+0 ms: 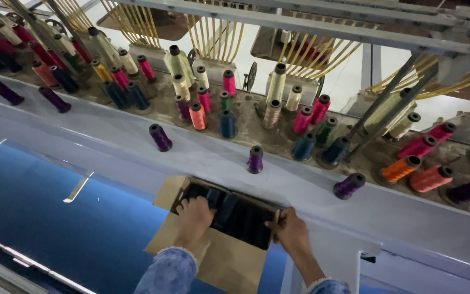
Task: The person moves various colored thread spools from a machine rack into a cardboard box, and then picks up spools from the box to place them back onto the pegs of the industrial machine.
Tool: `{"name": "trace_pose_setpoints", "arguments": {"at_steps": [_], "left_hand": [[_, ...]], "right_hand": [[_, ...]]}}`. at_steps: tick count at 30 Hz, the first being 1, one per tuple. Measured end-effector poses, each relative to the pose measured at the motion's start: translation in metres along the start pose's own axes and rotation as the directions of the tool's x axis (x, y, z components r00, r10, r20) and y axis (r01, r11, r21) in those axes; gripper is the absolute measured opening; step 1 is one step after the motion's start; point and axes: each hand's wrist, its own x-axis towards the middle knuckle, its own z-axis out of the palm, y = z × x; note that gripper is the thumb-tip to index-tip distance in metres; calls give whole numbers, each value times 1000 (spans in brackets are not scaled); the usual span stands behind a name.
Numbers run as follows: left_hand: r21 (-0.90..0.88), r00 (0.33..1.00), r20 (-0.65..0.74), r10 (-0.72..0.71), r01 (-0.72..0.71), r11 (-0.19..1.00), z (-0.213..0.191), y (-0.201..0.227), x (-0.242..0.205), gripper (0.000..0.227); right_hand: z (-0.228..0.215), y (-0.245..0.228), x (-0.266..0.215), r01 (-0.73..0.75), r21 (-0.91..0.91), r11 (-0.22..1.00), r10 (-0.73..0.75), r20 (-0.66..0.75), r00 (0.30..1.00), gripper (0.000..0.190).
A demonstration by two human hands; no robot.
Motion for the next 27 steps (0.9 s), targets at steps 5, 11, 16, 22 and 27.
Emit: {"name": "trace_pose_setpoints", "arguments": {"at_steps": [5,11,16,22,27], "left_hand": [[-55,997,58,-57,60,997,-7,10,-2,40],[-69,973,-132,-189,182,981,-19,20,-15,91],[-477,978,-24,-206,170,862,-32,11,-40,90],[-600,981,34,-192,174,781,-51,8,-72,103],[-758,954,192,-229,293,583,-68,25,-94,73]], "right_hand": [[-5,-6,-1,-32,-13,999,32,44,999,40],[2,7,4,24,-123,992,-23,11,1000,37],[-7,-3,7,-39,-195,980,49,50,998,54],[-18,-9,-10,-40,-199,979,51,50,997,59],[-28,-13,-21,-66,-281,958,50,-62,997,65]]}}
